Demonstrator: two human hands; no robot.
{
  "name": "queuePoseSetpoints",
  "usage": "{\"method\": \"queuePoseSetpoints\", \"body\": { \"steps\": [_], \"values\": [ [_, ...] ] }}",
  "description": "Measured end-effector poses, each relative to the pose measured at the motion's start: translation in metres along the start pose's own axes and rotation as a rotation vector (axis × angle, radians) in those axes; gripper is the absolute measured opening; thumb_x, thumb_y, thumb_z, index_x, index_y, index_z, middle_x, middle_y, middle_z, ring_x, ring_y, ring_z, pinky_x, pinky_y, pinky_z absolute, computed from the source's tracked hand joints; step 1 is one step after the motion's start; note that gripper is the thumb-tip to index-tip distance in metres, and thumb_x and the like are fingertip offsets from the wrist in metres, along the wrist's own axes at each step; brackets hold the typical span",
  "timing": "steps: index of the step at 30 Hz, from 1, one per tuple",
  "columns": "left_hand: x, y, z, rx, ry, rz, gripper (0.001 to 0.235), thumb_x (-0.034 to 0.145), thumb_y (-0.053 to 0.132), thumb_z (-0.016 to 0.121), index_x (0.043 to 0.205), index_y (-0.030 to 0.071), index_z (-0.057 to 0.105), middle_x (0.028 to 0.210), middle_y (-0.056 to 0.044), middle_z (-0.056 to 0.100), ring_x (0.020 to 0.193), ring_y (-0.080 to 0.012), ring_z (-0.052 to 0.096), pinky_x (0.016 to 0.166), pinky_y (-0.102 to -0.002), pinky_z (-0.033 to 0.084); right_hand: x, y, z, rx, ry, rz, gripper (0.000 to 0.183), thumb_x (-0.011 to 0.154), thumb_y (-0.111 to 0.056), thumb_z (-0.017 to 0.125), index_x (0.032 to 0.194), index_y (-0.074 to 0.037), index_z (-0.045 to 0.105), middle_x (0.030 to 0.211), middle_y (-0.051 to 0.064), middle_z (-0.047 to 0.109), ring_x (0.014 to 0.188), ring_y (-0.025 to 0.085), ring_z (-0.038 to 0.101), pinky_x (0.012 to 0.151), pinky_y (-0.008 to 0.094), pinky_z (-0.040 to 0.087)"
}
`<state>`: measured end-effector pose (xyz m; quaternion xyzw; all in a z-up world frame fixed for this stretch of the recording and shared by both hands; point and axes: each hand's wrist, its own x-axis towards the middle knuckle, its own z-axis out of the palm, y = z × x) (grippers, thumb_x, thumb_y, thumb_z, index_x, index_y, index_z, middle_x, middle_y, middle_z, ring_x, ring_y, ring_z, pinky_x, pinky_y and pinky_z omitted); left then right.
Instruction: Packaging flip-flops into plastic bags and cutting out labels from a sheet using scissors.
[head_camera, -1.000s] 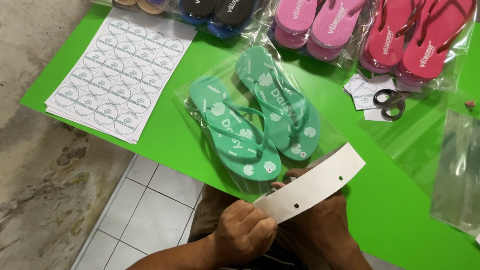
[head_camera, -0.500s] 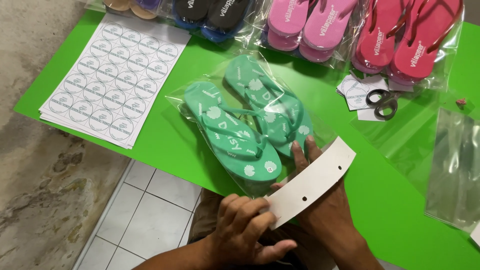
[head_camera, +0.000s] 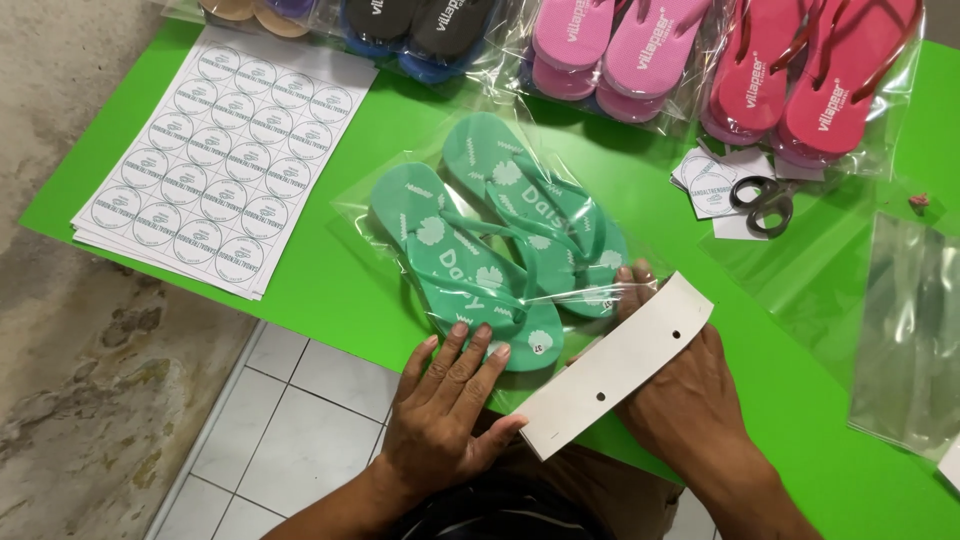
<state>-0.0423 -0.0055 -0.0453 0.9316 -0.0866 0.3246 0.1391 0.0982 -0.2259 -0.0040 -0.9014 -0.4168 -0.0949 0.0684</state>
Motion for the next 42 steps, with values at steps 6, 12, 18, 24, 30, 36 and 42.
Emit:
{"method": "queuePoseSetpoints", "body": {
  "steps": [6,12,18,24,30,36,42],
  "values": [
    [0.038,-0.028,-0.015,-0.105,0.107,-0.050,0.041,0.098,0.044,0.064,0.121,0.010,0.069,0.122,-0.011,0.074,0.112,-0.0238,0.068,0.098,-0.043,0.041,-0.019,0.012,0.002,0.216,-0.029,-0.012,0.072,0.094,-0.025,0.056,0.154,0.006,0.031,0.153,0.030,0.045,0.145,0.047,0.041,0.115,0.056,0.035],
    [0.142,-0.120,0.000,-0.155,0.042,-0.272,0.042,0.103,0.043,0.057,0.126,0.008,0.061,0.125,-0.013,0.065,0.118,-0.0270,0.059,0.100,-0.045,0.045,-0.021,-0.001,-0.038,0.844,-0.099,0.842,0.051,0.100,-0.017,0.030,0.131,-0.001,0.066,0.118,0.021,0.065,0.109,0.031,0.058,0.090,0.046,0.047],
    [0.224,-0.180,0.033,-0.427,-0.523,-0.777,0.057,0.094,0.072,0.044,0.091,0.015,0.048,0.101,-0.009,0.066,0.083,-0.0217,0.063,0.074,-0.037,0.046,-0.020,0.042,-0.021,1.277,0.086,1.135,0.054,0.109,-0.045,0.047,0.123,0.006,0.054,0.087,0.018,0.058,0.058,0.023,0.055,0.042,0.029,0.040],
    [0.219,-0.187,0.052,-0.410,-0.497,-0.631,0.058,0.106,0.052,0.066,0.060,0.020,0.055,0.044,0.007,0.035,0.044,-0.0083,0.046,0.062,-0.028,0.041,0.014,0.044,-0.041,1.130,0.041,1.155,0.029,0.107,-0.030,0.062,0.095,-0.004,0.066,0.090,0.008,0.065,0.052,0.016,0.050,0.046,0.026,0.041],
    [0.196,-0.193,0.074,-0.348,-0.274,-0.618,0.049,0.108,0.042,0.069,0.064,0.022,0.060,0.047,0.010,0.038,0.053,-0.0050,0.044,0.053,-0.028,0.034,0.020,0.057,-0.023,1.031,0.172,1.042,0.027,0.106,-0.022,0.069,0.084,-0.008,0.063,0.079,0.005,0.064,0.045,0.016,0.050,0.043,0.026,0.041],
    [0.175,-0.201,0.071,-0.187,-0.243,-0.565,0.070,0.112,0.040,0.068,0.054,0.019,0.037,0.049,0.008,0.037,0.049,-0.0089,0.039,0.051,-0.032,0.031,-0.009,0.069,-0.028,1.148,-0.224,1.079,0.044,0.106,-0.040,0.059,0.093,0.001,0.068,0.061,0.010,0.055,0.042,0.019,0.044,0.037,0.029,0.033],
    [0.169,-0.203,0.060,-0.302,-0.242,-0.647,0.071,0.112,0.038,0.070,0.056,0.019,0.029,0.051,0.008,0.026,0.063,-0.0088,0.053,0.053,-0.030,0.031,-0.017,0.049,-0.035,1.076,-0.359,0.944,0.030,0.096,-0.022,0.077,0.074,-0.001,0.076,0.049,0.010,0.057,0.041,0.020,0.049,0.047,0.032,0.039]
  ]
}}
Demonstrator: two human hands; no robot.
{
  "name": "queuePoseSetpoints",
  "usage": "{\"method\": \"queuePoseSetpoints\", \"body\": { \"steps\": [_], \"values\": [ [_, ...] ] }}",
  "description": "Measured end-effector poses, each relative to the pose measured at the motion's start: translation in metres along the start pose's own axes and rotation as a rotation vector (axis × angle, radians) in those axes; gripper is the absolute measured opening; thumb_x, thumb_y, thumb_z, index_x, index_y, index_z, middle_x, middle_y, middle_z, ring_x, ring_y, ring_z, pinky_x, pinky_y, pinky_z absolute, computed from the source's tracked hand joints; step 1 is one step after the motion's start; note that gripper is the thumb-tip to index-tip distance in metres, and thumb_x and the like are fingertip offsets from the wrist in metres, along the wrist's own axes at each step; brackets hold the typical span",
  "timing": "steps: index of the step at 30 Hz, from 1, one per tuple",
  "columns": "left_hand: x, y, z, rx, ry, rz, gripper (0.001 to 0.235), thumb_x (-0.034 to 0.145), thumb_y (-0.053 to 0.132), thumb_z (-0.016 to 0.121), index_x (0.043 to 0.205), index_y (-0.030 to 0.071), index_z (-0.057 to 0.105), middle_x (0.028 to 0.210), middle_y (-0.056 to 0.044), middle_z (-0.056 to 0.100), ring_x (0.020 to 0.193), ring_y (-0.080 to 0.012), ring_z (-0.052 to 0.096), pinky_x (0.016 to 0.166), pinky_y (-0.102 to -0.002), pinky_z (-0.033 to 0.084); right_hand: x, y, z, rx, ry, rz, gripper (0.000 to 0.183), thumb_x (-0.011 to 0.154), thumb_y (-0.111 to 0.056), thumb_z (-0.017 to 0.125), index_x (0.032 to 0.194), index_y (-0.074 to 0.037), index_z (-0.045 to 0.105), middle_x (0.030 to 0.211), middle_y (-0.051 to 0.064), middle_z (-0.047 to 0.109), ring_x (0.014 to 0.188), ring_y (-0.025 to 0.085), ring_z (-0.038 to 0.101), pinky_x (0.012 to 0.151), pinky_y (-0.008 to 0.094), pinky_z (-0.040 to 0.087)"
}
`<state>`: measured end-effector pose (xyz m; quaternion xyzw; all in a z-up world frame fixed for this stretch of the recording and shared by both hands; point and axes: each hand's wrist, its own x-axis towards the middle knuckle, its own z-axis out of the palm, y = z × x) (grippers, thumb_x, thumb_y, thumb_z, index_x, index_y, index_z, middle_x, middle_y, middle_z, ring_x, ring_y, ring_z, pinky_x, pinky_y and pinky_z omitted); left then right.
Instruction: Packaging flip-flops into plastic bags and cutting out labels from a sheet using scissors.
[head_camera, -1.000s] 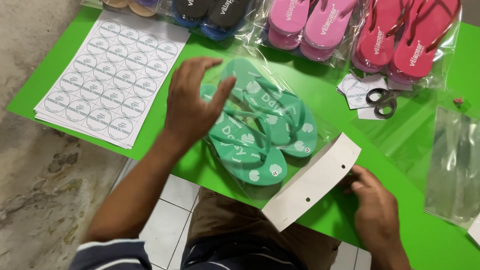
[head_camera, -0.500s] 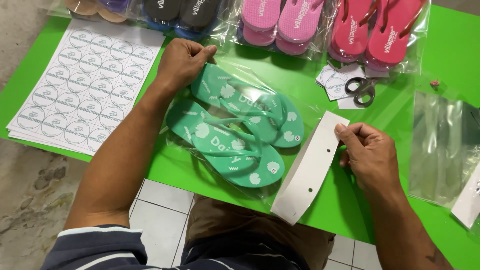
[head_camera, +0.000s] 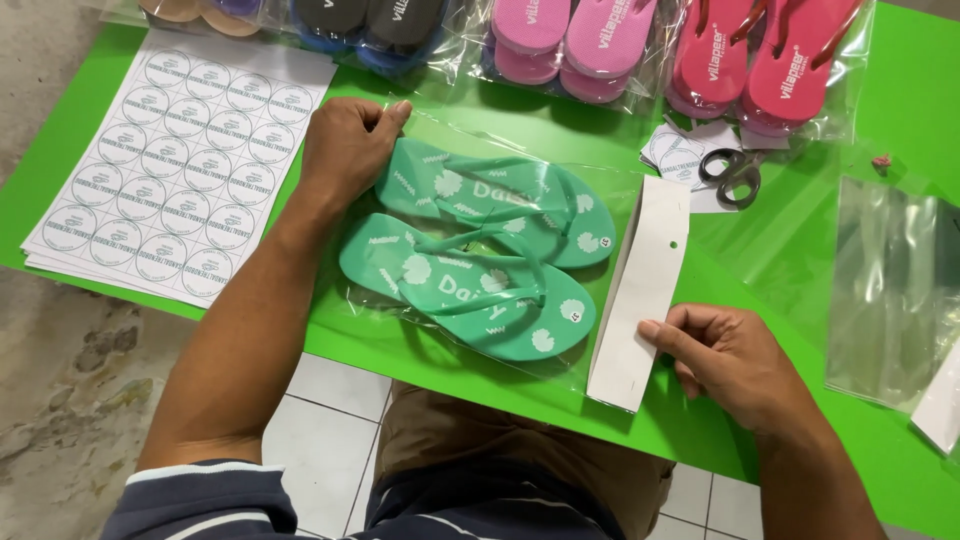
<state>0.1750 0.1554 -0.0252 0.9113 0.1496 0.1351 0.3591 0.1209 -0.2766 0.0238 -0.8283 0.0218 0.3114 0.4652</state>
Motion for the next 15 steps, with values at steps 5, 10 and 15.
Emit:
{"method": "queuePoseSetpoints", "body": {
  "steps": [5,10,15],
  "values": [
    [0.000,0.005,-0.012,-0.028,-0.107,-0.008,0.067,0.107,0.047,0.068,0.051,0.019,0.042,0.064,0.002,0.070,0.073,-0.0064,0.072,0.054,-0.029,0.039,-0.002,-0.001,0.005,-0.022,0.088,-0.014,0.032,0.095,-0.024,0.078,0.071,-0.004,0.072,0.046,0.009,0.054,0.038,0.020,0.048,0.045,0.031,0.036],
    [0.002,0.003,-0.013,-0.080,-0.119,-0.025,0.047,0.106,0.036,0.074,0.066,0.015,0.062,0.064,0.003,0.063,0.059,-0.0073,0.053,0.057,-0.029,0.044,0.000,0.009,0.009,0.105,0.247,-0.149,0.032,0.102,-0.032,0.061,0.094,-0.002,0.064,0.070,0.012,0.064,0.043,0.018,0.048,0.039,0.030,0.040],
    [0.003,0.002,-0.014,-0.041,-0.111,-0.040,0.046,0.105,0.037,0.077,0.068,0.014,0.061,0.064,0.004,0.057,0.060,-0.0086,0.047,0.057,-0.030,0.040,0.007,-0.006,-0.020,-0.069,0.342,-0.172,0.031,0.109,-0.030,0.054,0.100,-0.005,0.069,0.073,0.009,0.067,0.050,0.015,0.053,0.042,0.028,0.045]
  ]
}}
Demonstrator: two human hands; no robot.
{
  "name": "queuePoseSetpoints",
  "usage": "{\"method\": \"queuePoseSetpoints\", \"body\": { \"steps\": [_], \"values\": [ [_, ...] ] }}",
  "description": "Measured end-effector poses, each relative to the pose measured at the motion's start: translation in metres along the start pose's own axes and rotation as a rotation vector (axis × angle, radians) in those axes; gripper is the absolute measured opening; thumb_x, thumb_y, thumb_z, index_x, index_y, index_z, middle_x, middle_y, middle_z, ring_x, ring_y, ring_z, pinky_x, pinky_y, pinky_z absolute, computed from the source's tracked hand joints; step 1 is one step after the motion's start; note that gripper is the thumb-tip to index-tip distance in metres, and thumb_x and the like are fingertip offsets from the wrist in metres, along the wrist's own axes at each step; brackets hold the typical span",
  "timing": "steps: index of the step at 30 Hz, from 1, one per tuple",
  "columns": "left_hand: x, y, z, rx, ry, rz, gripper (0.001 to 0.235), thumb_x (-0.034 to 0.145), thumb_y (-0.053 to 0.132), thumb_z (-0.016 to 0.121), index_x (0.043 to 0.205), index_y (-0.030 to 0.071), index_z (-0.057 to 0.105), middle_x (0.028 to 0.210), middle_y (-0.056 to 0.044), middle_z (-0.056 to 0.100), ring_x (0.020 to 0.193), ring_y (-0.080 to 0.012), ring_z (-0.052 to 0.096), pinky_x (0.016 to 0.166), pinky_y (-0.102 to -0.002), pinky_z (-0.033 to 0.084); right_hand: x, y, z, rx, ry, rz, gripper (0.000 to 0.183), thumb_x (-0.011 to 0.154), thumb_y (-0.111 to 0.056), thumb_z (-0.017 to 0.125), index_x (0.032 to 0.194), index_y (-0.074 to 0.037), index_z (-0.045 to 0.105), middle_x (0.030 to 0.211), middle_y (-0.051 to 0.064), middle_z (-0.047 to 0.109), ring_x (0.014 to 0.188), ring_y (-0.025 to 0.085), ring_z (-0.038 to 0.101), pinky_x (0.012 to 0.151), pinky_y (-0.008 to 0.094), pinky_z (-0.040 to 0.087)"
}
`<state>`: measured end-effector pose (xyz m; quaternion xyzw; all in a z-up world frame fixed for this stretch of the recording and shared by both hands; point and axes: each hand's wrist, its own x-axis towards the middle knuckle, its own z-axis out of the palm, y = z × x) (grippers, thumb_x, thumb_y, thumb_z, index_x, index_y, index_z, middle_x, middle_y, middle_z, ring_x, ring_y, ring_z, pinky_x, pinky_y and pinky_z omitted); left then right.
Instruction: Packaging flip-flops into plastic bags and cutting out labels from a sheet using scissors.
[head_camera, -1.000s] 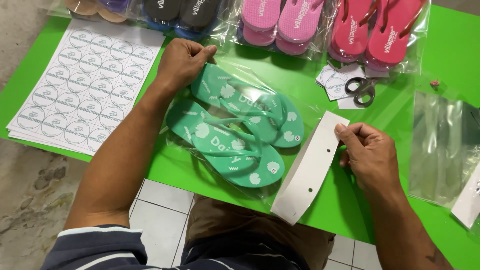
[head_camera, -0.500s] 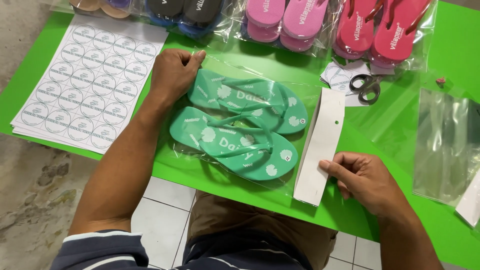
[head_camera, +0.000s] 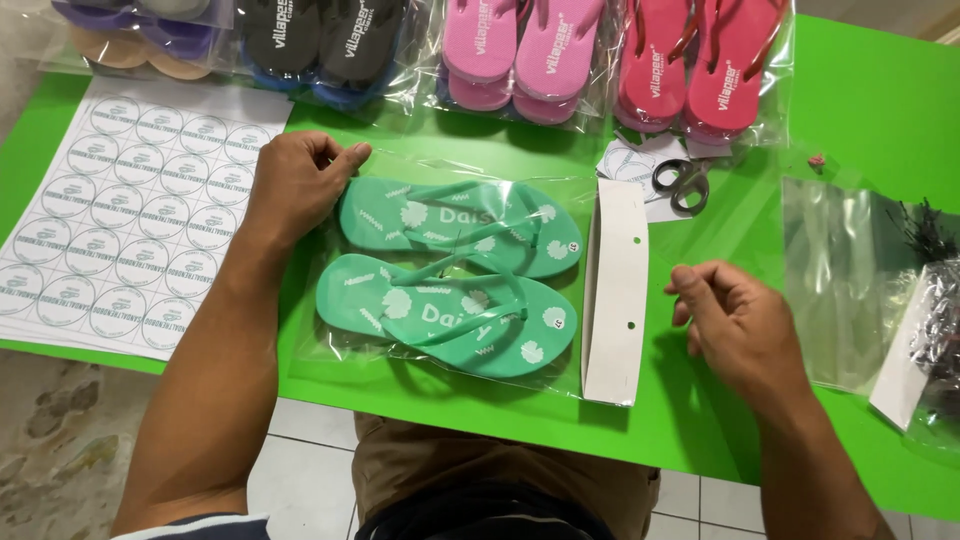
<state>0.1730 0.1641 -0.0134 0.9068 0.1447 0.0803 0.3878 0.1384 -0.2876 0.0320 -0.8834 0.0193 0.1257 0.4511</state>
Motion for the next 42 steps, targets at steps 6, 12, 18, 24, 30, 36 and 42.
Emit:
{"method": "queuePoseSetpoints", "body": {
  "steps": [6,12,18,24,30,36,42],
  "values": [
    [0.000,-0.011,0.000,0.157,0.246,0.177,0.036,0.105,0.041,0.079,0.084,0.013,0.070,0.066,0.000,0.063,0.060,-0.0152,0.057,0.060,-0.038,0.045,0.071,0.000,-0.012,-0.471,0.247,-0.387,0.026,0.107,-0.018,0.062,0.133,-0.013,0.062,0.117,0.017,0.062,0.095,0.031,0.063,0.063,0.038,0.059],
    [-0.004,0.003,0.000,0.232,0.561,0.558,0.019,0.113,0.032,0.077,0.106,0.015,0.075,0.074,-0.001,0.057,0.070,-0.0242,0.061,0.069,-0.038,0.054,0.102,0.019,0.005,-0.774,0.294,-0.733,0.038,0.111,-0.027,0.053,0.147,-0.026,0.062,0.141,0.022,0.054,0.123,0.046,0.057,0.092,0.058,0.052],
    [-0.002,0.085,0.040,0.018,0.458,0.739,0.031,0.104,0.018,0.076,0.126,0.004,0.059,0.087,-0.016,0.063,0.067,-0.0357,0.062,0.062,-0.045,0.052,0.105,0.029,0.000,-0.829,0.214,-0.586,0.039,0.113,-0.043,0.042,0.145,-0.033,0.062,0.142,0.016,0.057,0.134,0.043,0.052,0.096,0.055,0.051],
    [0.018,0.178,0.128,-0.056,0.104,0.804,0.015,0.093,0.023,0.077,0.094,0.011,0.068,0.079,-0.009,0.069,0.075,-0.0339,0.071,0.071,-0.046,0.055,0.104,0.036,0.000,-0.821,0.237,-0.619,0.037,0.112,-0.044,0.044,0.140,-0.031,0.064,0.137,0.016,0.058,0.132,0.042,0.054,0.095,0.053,0.051],
    [0.062,0.201,0.218,0.363,-0.287,0.491,0.016,0.077,0.025,0.080,0.087,0.013,0.075,0.080,-0.010,0.072,0.082,-0.0361,0.076,0.068,-0.054,0.061,0.097,0.031,-0.006,-0.746,0.221,-0.595,0.031,0.112,-0.035,0.045,0.131,-0.029,0.069,0.134,0.014,0.060,0.131,0.041,0.055,0.095,0.053,0.052],
    [0.062,0.220,0.224,0.401,-0.376,0.336,0.026,0.074,0.022,0.080,0.095,0.007,0.077,0.090,-0.017,0.074,0.095,-0.0418,0.074,0.077,-0.062,0.058,0.095,0.035,-0.012,-0.703,0.211,-0.594,0.030,0.113,-0.034,0.044,0.129,-0.028,0.068,0.133,0.015,0.058,0.131,0.042,0.055,0.096,0.055,0.051],
    [0.056,0.225,0.221,0.382,-0.403,0.295,0.029,0.081,0.017,0.076,0.107,0.003,0.075,0.104,-0.021,0.073,0.106,-0.0446,0.071,0.089,-0.062,0.056,0.102,0.041,-0.012,-0.663,0.259,-0.648,0.027,0.111,-0.032,0.051,0.131,-0.024,0.066,0.127,0.016,0.059,0.125,0.041,0.057,0.095,0.054,0.052]
  ]
}}
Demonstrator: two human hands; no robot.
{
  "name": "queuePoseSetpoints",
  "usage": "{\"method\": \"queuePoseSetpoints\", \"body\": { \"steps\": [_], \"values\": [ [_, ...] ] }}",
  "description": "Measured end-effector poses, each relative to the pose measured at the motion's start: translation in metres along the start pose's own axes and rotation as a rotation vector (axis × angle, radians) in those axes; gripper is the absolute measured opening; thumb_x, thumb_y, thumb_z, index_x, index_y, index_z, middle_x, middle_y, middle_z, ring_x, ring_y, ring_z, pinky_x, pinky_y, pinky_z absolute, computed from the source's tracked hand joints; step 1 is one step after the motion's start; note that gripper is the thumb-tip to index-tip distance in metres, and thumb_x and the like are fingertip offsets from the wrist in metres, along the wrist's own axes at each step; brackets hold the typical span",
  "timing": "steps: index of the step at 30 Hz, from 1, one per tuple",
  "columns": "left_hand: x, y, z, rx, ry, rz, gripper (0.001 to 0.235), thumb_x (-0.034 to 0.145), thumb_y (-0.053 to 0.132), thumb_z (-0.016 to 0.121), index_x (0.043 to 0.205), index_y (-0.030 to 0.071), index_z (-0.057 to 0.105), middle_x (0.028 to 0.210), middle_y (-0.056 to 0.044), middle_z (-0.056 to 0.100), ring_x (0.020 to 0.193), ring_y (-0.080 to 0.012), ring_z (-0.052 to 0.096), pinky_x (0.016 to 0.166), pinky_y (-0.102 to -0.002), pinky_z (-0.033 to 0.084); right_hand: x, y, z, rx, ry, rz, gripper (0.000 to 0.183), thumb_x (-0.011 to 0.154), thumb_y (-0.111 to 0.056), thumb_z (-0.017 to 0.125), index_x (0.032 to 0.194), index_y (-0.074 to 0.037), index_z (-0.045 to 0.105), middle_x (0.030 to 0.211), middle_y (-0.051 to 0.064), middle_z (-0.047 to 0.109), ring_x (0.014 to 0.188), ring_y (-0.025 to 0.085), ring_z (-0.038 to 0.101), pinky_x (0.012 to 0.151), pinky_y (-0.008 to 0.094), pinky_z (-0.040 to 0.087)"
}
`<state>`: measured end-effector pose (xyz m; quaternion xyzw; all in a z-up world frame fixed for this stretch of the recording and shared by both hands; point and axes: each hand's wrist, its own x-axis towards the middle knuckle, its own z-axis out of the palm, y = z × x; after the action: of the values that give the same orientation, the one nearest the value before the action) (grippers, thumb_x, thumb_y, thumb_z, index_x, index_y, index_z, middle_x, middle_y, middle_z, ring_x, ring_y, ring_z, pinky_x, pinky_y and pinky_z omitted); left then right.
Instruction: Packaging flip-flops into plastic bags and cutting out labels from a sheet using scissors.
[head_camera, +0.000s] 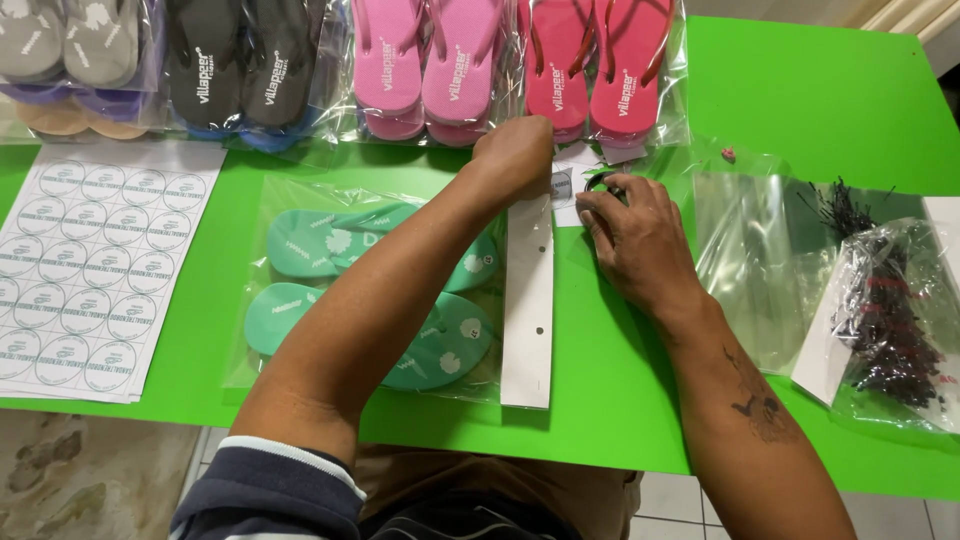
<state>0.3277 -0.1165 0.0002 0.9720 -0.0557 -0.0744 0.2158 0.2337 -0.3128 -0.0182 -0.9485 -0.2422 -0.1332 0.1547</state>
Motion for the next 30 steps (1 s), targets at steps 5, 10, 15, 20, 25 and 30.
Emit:
{"method": "queuePoseSetpoints", "body": {
  "steps": [5,10,15,20,25,30],
  "values": [
    [-0.037,0.022,-0.033,-0.092,0.028,0.146,0.020,0.080,0.022,0.083,0.100,0.020,0.080,0.101,-0.019,0.075,0.107,-0.0440,0.071,0.090,-0.052,0.058,0.000,-0.010,-0.017,0.308,0.284,0.004,0.048,0.108,-0.032,0.067,0.142,0.001,0.057,0.116,0.025,0.056,0.103,0.043,0.062,0.083,0.055,0.053],
    [-0.078,0.033,-0.054,-0.285,0.027,0.414,0.028,0.080,0.019,0.081,0.106,0.016,0.071,0.096,-0.011,0.076,0.103,-0.0392,0.072,0.086,-0.052,0.057,-0.001,-0.006,-0.008,0.799,0.304,0.222,0.016,0.104,-0.023,0.081,0.101,-0.009,0.075,0.076,0.002,0.065,0.070,0.007,0.061,0.059,0.023,0.049],
    [-0.110,0.017,-0.052,-0.445,-0.022,0.277,0.033,0.081,0.025,0.081,0.107,0.008,0.073,0.090,-0.012,0.077,0.099,-0.0371,0.073,0.086,-0.051,0.056,-0.004,-0.014,-0.013,1.082,0.276,0.300,0.018,0.105,-0.016,0.077,0.095,-0.002,0.071,0.065,0.006,0.058,0.059,0.006,0.054,0.054,0.020,0.045],
    [-0.121,0.004,-0.051,-0.496,-0.018,0.255,0.018,0.086,0.027,0.074,0.094,0.012,0.079,0.088,-0.009,0.078,0.095,-0.0280,0.076,0.084,-0.043,0.057,-0.011,-0.025,-0.014,1.148,0.256,0.295,0.017,0.105,-0.013,0.074,0.096,0.001,0.071,0.069,0.009,0.061,0.063,0.008,0.058,0.056,0.021,0.047],
    [-0.132,-0.001,-0.057,-0.429,-0.017,0.235,0.016,0.085,0.024,0.074,0.092,0.011,0.080,0.083,-0.009,0.077,0.090,-0.0292,0.076,0.081,-0.044,0.058,-0.011,-0.042,-0.030,1.192,0.249,0.328,0.046,0.117,-0.034,0.041,0.112,0.001,0.070,0.088,0.013,0.068,0.070,0.011,0.059,0.057,0.021,0.046],
    [-0.142,0.000,-0.060,-0.425,-0.023,0.233,0.017,0.083,0.023,0.074,0.091,0.009,0.081,0.079,-0.009,0.076,0.083,-0.0296,0.075,0.079,-0.044,0.057,-0.013,-0.045,-0.032,1.104,0.228,0.246,0.044,0.118,-0.031,0.043,0.115,0.003,0.070,0.093,0.016,0.066,0.074,0.016,0.061,0.060,0.024,0.047]
  ]
}}
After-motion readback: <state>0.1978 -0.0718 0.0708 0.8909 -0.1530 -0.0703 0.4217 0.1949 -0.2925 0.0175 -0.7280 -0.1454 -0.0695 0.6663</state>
